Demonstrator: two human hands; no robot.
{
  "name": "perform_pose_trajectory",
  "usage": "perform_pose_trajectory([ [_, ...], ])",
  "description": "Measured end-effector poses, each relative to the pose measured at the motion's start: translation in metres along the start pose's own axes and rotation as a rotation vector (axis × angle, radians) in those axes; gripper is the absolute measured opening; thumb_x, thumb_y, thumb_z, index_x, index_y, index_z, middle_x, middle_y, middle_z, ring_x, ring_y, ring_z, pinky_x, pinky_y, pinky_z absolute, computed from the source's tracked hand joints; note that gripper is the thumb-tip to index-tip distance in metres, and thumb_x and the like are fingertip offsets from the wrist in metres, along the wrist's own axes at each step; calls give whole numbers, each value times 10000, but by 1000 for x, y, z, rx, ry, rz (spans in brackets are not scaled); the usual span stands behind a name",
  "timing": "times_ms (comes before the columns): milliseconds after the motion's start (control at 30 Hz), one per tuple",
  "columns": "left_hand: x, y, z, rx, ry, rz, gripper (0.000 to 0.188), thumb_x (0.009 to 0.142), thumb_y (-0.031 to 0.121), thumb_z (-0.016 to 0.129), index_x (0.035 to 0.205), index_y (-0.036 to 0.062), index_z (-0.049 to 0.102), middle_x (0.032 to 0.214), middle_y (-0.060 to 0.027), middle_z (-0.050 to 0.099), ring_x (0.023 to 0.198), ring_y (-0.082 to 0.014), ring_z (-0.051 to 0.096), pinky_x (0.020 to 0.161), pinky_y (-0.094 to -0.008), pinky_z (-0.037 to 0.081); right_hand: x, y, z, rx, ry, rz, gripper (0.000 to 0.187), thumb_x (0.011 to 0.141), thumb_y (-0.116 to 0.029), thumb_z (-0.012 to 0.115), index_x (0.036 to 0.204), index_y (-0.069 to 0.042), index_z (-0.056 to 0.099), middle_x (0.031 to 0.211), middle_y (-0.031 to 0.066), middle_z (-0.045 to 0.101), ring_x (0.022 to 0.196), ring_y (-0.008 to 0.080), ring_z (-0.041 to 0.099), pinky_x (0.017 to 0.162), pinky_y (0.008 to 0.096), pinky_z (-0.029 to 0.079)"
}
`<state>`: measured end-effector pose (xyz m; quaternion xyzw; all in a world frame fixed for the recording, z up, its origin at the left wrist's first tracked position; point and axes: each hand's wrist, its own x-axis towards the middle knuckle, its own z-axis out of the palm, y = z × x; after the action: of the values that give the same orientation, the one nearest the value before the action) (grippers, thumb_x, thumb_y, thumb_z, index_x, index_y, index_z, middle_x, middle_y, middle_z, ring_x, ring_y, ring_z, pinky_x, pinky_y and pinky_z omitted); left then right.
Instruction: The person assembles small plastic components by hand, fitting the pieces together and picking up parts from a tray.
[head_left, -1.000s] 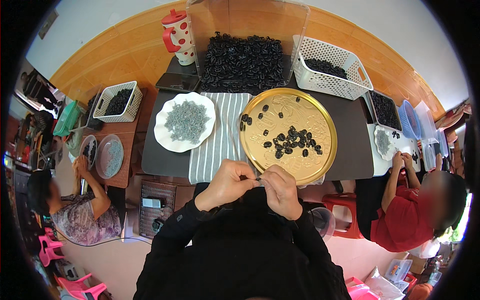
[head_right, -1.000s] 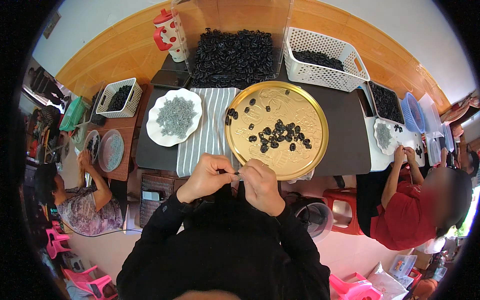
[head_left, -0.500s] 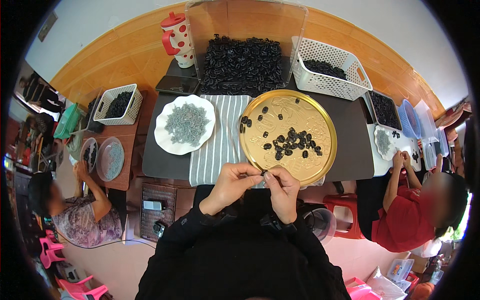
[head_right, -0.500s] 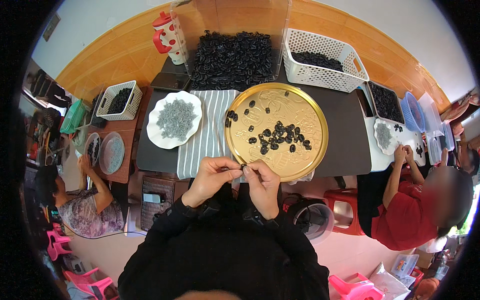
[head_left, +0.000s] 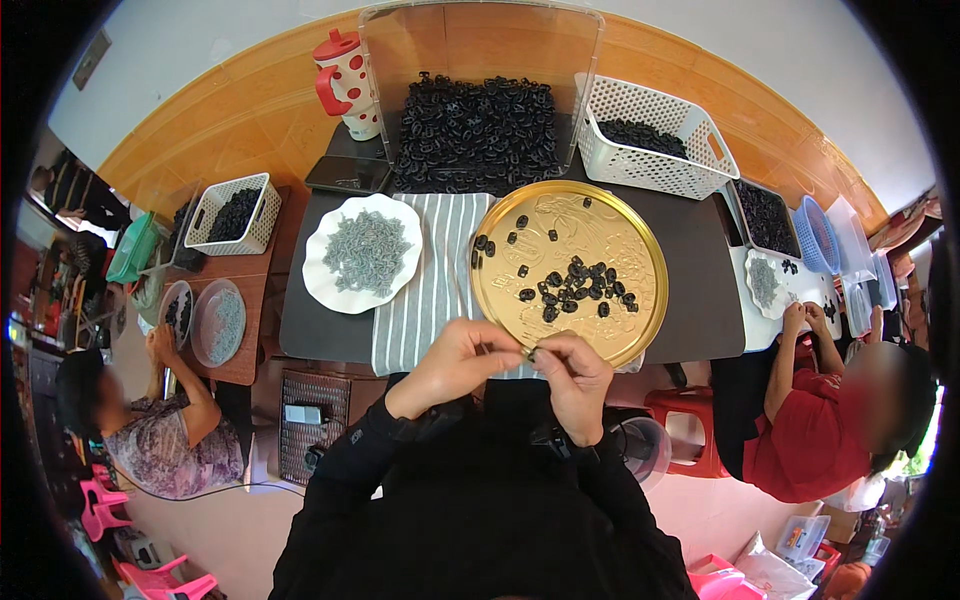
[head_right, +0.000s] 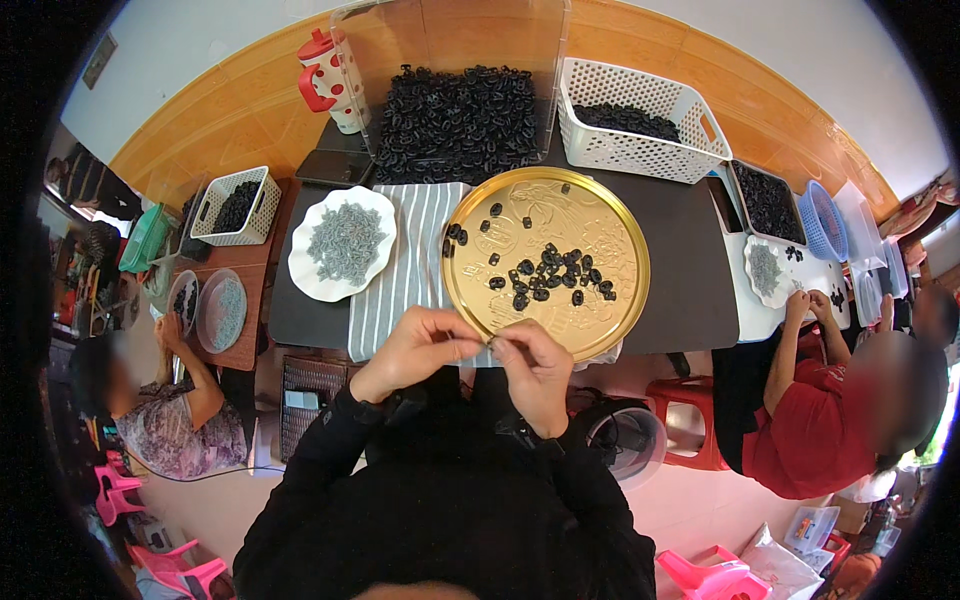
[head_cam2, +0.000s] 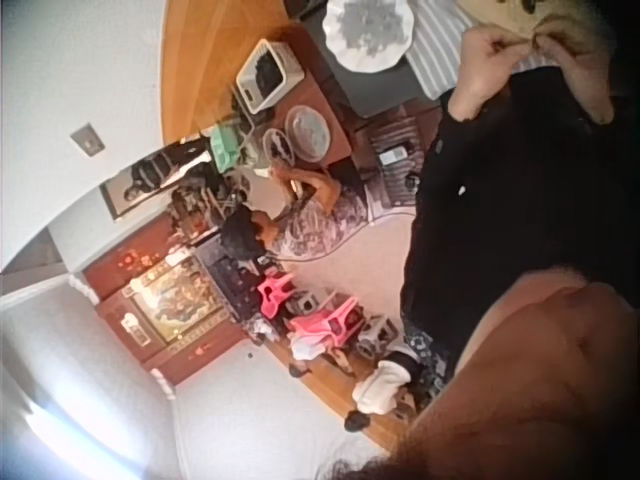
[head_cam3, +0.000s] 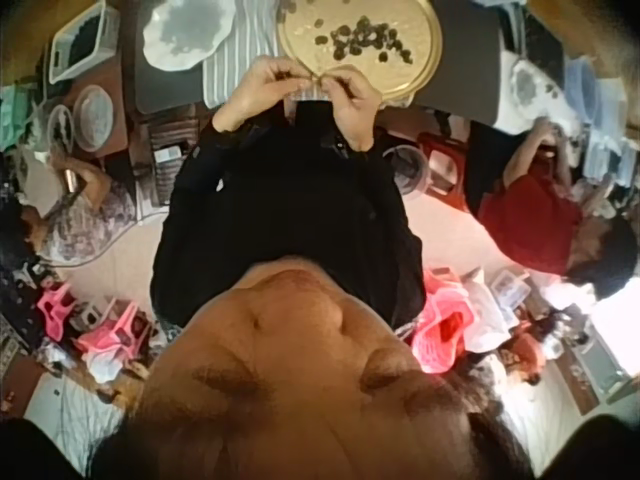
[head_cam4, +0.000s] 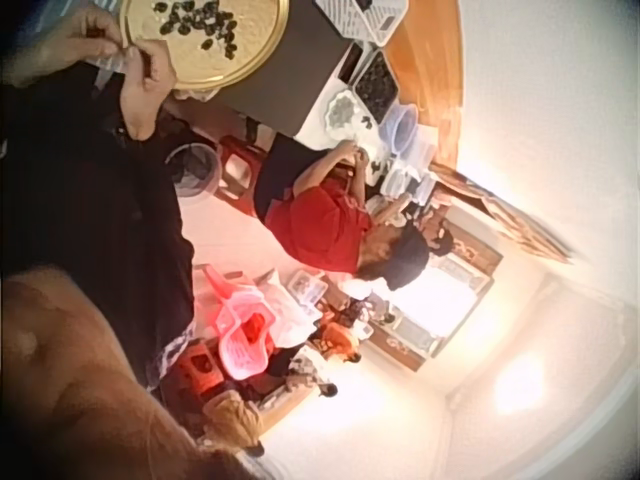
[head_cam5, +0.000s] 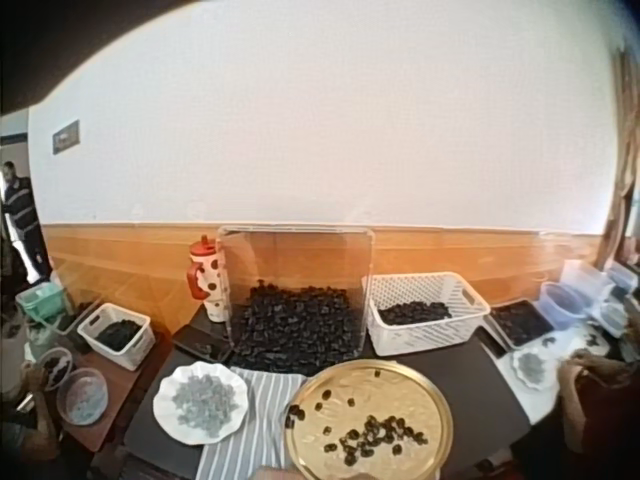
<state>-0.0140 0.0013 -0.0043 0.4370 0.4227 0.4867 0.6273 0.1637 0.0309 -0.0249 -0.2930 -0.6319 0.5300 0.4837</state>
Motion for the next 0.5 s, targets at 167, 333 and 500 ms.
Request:
perform_pose_trajectory([
  [167,41,19,3,1172,321,483,157,766,75,662,901,-5,670,772,-146,583,759,-295,566,658,-372,452,0,0,-4,199,268,123,97,872,46,584,964,23,605,808,24,604,708,73,565,653,204,456],
  [333,62,0,4,1462,266,471,90,706,38,596,758,6,662,806,-149,584,847,-315,512,717,-390,429,-3,-2,-9,214,288,121,81,885,28,581,963,30,603,824,20,600,703,62,552,653,195,450],
  [500,61,0,3,1460,185,481,141,697,20,571,778,4,686,765,-155,588,798,-321,536,695,-405,451,-5,1,-12,224,276,112,117,898,18,563,1003,30,614,853,17,579,702,57,527,654,193,447],
])
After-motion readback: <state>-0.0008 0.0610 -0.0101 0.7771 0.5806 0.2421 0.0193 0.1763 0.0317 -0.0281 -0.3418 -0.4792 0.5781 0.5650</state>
